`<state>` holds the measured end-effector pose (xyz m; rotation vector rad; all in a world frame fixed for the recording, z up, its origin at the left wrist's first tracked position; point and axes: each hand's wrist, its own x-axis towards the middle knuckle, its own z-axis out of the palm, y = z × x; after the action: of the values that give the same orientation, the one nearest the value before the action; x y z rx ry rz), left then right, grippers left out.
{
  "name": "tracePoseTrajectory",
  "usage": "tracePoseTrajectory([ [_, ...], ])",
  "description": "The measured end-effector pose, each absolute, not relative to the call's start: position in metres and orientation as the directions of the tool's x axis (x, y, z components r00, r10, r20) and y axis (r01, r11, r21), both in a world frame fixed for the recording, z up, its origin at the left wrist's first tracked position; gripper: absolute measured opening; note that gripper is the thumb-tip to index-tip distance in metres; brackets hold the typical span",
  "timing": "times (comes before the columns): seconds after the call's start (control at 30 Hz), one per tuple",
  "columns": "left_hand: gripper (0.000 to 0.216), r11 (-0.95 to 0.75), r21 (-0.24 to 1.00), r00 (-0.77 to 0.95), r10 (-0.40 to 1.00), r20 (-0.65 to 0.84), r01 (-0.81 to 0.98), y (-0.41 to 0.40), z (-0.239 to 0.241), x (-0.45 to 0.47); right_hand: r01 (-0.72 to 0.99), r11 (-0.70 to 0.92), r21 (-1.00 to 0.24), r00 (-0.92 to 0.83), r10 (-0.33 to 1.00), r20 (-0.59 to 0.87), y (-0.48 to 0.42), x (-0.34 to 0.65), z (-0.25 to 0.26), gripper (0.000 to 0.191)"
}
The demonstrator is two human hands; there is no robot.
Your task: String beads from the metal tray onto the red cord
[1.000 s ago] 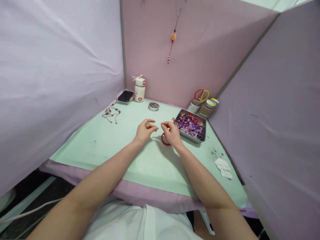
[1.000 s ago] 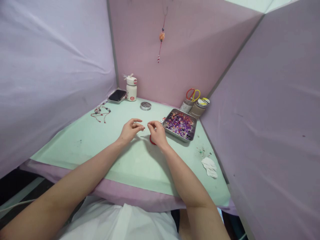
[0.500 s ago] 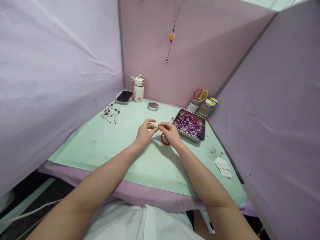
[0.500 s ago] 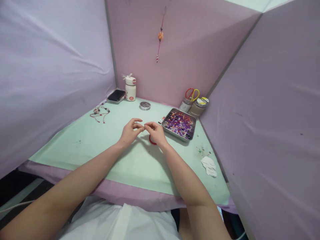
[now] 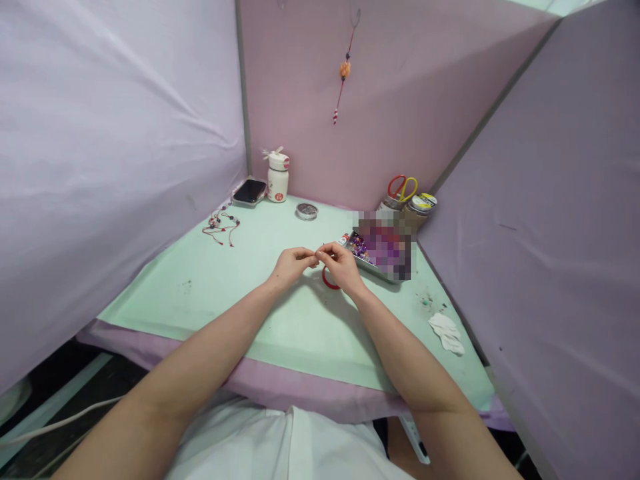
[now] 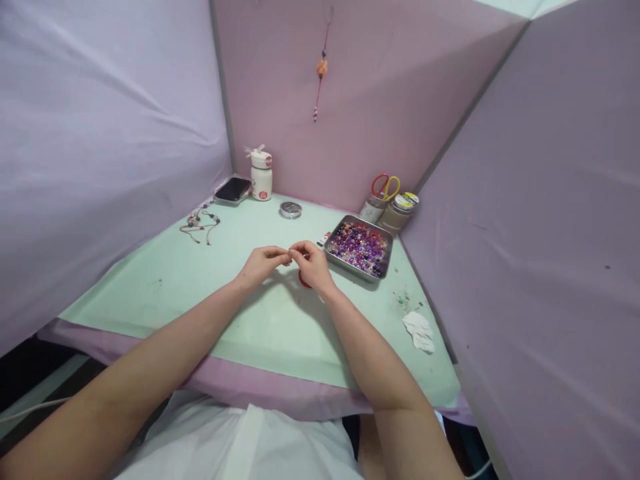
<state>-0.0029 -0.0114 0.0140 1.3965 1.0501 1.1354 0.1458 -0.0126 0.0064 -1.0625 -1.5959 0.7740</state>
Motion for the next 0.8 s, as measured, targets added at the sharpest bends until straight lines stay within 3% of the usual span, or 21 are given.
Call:
tracePoseTrajectory([
  [0.33,0.017,-0.193,0.981,0.041,0.981,0.191,0.032,-0.0075,0.0155,-0.006,0.177,0.314,-0.933,-0.109,0.948,0.299,-0.0057,0.1471,0.0005,0.021],
  [0.8,0.013,-0.231,0.973,0.024,0.973,0.231,-0.005,-0.0115,0.0215,-0.0065,0.309,0.327,-0.893,-0.118,0.945,0.305,-0.012,0.1426,0.0041,0.018],
])
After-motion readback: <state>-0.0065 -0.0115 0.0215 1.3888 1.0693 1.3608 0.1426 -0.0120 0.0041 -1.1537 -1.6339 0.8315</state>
